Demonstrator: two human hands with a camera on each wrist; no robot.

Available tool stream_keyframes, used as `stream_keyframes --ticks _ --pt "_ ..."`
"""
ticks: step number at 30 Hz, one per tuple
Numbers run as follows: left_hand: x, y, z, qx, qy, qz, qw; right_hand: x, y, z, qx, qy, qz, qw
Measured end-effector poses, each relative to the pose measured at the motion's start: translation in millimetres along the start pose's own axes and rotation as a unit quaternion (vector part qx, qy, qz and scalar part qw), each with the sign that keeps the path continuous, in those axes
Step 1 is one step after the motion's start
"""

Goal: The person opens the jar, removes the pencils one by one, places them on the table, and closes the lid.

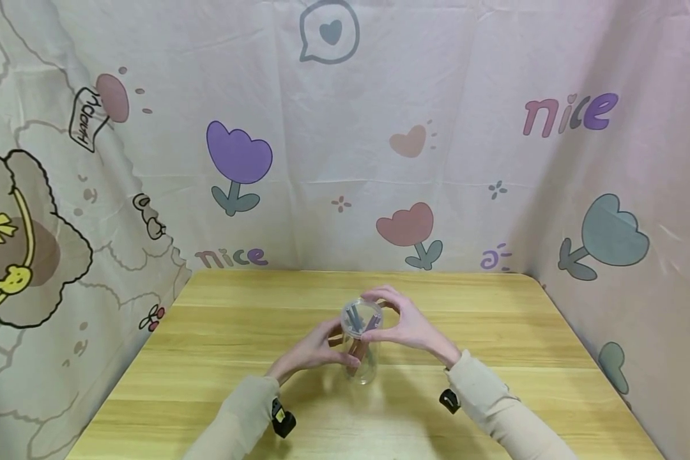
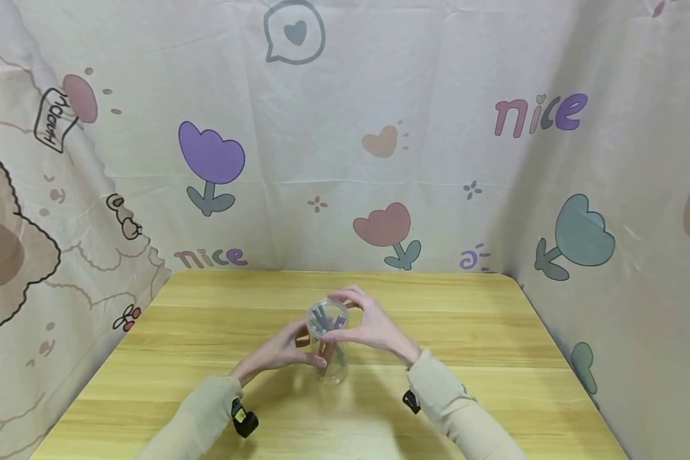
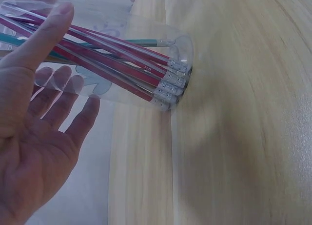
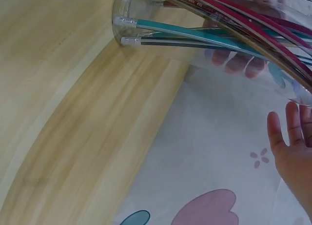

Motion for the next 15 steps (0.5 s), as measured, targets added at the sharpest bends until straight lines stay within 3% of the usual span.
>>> stream_keyframes --ticks 9,15 --pt "-0.9 -0.1 1.1 -0.002 -0.012 0.001 0.9999 -2.2 -2.6 -2.3 0.066 0.002 0.038 0.9971" --pt "0.0 -0.1 0.9 0.001 0.002 0.000 1.0000 -0.2 1.7 -1.3 0.008 0.031 0.047 0.9984"
Point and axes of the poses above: each hand's wrist, its own x-axis towards the middle knuckle, its own y-axis out of the palm, z = x × y, the point moved 3 cm from there along x, towards the middle knuckle, and after that the axes turned 13 degrees about -y, right-handed, at the moved point
